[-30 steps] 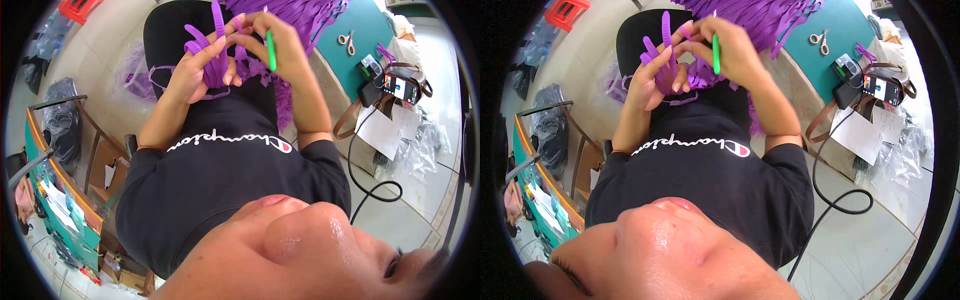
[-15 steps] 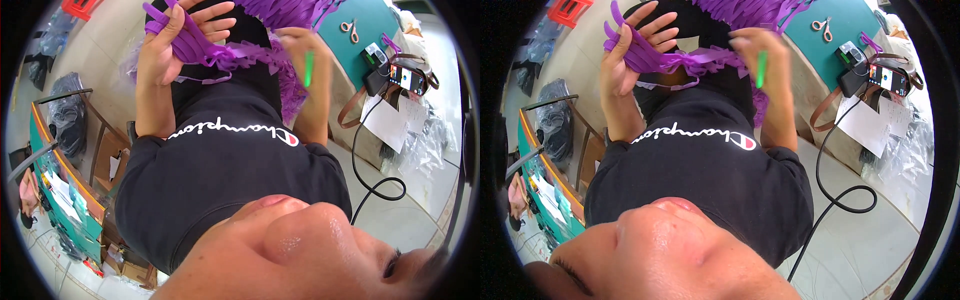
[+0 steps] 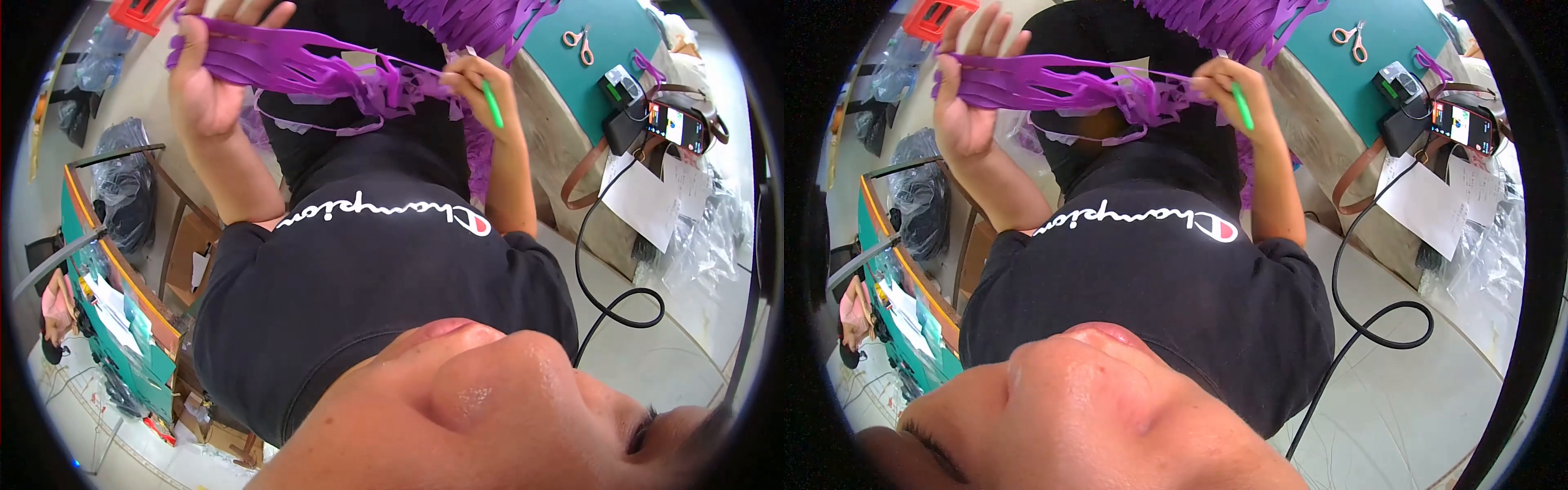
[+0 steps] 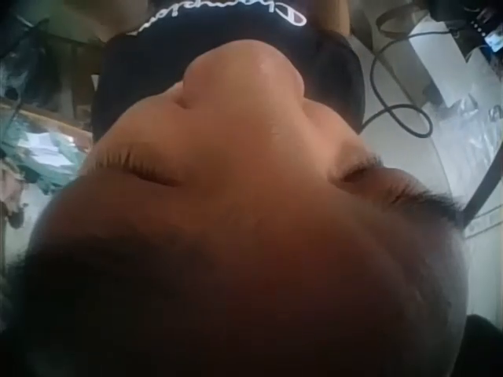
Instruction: The recorder is braiding or tying purple fabric strips together using a green hook tool.
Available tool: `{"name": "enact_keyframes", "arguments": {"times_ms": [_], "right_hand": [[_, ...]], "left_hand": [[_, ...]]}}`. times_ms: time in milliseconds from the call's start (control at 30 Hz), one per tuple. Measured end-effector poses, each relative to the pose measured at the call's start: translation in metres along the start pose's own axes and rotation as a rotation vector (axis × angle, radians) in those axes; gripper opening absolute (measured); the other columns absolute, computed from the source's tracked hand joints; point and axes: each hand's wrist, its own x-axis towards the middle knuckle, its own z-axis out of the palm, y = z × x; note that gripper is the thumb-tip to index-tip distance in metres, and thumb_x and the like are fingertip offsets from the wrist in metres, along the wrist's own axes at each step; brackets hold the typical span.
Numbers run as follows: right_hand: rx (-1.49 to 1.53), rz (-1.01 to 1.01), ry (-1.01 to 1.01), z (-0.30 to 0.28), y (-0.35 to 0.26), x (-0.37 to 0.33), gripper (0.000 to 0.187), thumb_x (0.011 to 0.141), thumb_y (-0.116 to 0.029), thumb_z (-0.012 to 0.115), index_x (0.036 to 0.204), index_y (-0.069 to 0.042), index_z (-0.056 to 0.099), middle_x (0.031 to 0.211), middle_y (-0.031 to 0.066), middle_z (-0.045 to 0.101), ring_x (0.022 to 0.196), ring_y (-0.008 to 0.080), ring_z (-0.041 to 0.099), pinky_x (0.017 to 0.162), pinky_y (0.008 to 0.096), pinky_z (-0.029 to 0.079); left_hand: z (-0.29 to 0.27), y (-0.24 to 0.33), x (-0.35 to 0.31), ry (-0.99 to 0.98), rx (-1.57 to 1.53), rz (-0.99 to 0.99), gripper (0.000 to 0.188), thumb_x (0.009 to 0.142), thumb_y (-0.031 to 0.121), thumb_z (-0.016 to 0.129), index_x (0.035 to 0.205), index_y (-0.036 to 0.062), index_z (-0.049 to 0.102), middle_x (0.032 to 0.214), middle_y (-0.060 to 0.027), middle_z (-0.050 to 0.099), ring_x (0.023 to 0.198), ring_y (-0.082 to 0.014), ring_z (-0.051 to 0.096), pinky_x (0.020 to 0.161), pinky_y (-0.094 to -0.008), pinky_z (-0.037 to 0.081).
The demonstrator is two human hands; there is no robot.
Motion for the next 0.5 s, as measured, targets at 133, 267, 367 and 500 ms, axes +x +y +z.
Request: {"name": "enact_keyframes", "arguments": {"times_ms": [133, 267, 367, 500], "right_hand": [[-0.226, 0.058, 0.114, -0.050, 0.003, -0.047, 0.037, 0.081, 0.007, 0.063, 0.066, -0.003, 0.030, 0.077, 0.0073, 0.061, 0.063, 0.0101, 0.049, 0.057, 0.0239, 0.041], [-0.547, 0.152, 0.136, -0.082, 0.004, -0.082, 0.038, 0.079, 0.007, 0.065, 0.067, -0.003, 0.030, 0.080, 0.0102, 0.063, 0.065, 0.0117, 0.051, 0.058, 0.0249, 0.042], [-0.693, -0.070, 0.105, -0.072, -0.029, -0.080, 0.032, 0.074, 0.001, 0.071, 0.067, 0.000, 0.039, 0.078, 0.0099, 0.065, 0.057, 0.0165, 0.047, 0.054, 0.0262, 0.042], [-0.720, -0.195, 0.321, -0.026, -0.069, -0.040, 0.027, 0.080, -0.005, 0.069, 0.065, 0.000, 0.047, 0.080, 0.0103, 0.068, 0.061, 0.0142, 0.055, 0.058, 0.0231, 0.044]], "left_hand": [[-0.016, 0.018, 0.003, 0.087, 0.129, 0.165, 0.049, 0.097, 0.037, 0.041, 0.139, 0.0112, 0.034, 0.134, -0.0185, 0.047, 0.117, -0.0291, 0.054, 0.095, -0.0494, 0.045], [-0.017, 0.042, 0.008, 0.362, 0.268, 0.286, 0.050, 0.097, 0.031, 0.041, 0.136, 0.0011, 0.034, 0.141, -0.0283, 0.033, 0.133, -0.0394, 0.031, 0.109, -0.0593, 0.022], [-0.029, 0.046, 0.008, 0.302, 0.190, 0.282, 0.048, 0.097, 0.030, 0.041, 0.134, -0.0006, 0.037, 0.135, -0.0262, 0.043, 0.117, -0.0320, 0.051, 0.103, -0.0493, 0.038], [-0.023, 0.009, 0.018, 0.171, 0.122, 0.157, 0.054, 0.095, 0.040, 0.044, 0.140, 0.0109, 0.033, 0.136, -0.0179, 0.045, 0.124, -0.0315, 0.047, 0.095, -0.0494, 0.046]]}}
